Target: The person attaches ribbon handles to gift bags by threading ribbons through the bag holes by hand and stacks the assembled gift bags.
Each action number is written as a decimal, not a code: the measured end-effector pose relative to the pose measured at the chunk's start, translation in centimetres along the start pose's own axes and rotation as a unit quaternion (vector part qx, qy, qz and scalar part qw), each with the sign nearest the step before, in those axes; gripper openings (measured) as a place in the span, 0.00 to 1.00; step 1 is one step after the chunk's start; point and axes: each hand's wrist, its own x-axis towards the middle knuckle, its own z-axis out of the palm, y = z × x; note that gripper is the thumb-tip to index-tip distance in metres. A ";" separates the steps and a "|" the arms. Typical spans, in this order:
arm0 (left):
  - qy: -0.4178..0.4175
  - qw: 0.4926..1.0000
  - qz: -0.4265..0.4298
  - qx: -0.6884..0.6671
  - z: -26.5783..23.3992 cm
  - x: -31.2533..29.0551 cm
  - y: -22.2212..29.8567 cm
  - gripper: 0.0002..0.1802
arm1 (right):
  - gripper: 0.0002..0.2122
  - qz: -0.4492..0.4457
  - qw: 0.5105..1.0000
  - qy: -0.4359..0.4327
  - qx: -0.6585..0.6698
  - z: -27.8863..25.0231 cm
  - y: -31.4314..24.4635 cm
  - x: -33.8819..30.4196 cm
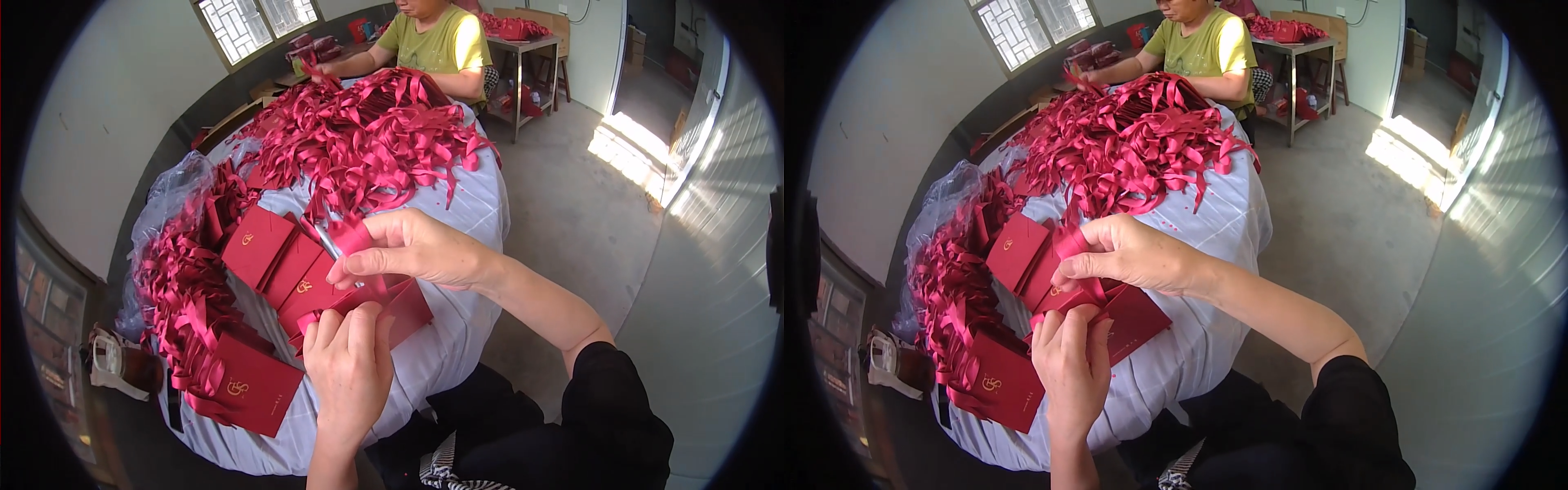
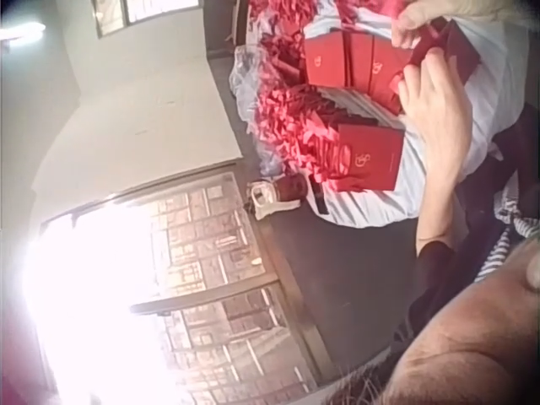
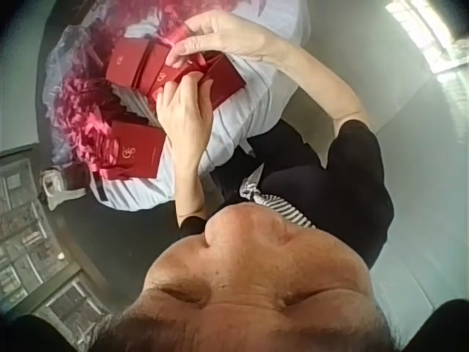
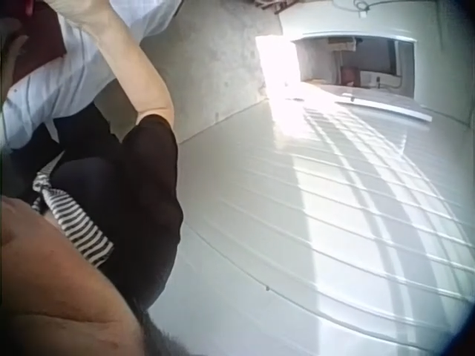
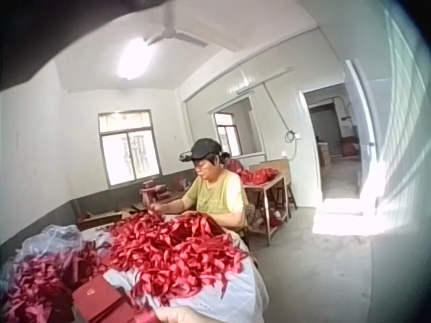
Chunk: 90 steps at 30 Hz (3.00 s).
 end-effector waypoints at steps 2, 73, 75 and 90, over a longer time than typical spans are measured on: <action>-0.008 1.000 -0.007 0.004 0.0 0.0 0.1 0.09 | 0.10 -0.024 0.999 0.004 0.034 0.1 -0.3 0.2; -0.088 0.917 -0.316 -0.227 -4.3 -3.8 -6.3 0.18 | 0.16 -0.093 0.956 0.153 -0.231 2.0 3.6 -1.0; -0.128 0.861 -0.377 -0.317 -3.9 -3.6 -6.6 0.20 | 0.16 -0.096 0.950 0.146 -0.259 1.6 4.1 -0.7; -0.142 0.946 -0.130 -0.260 -4.4 -1.0 -8.5 0.12 | 0.18 -0.046 0.944 0.160 -0.284 0.7 5.5 -0.6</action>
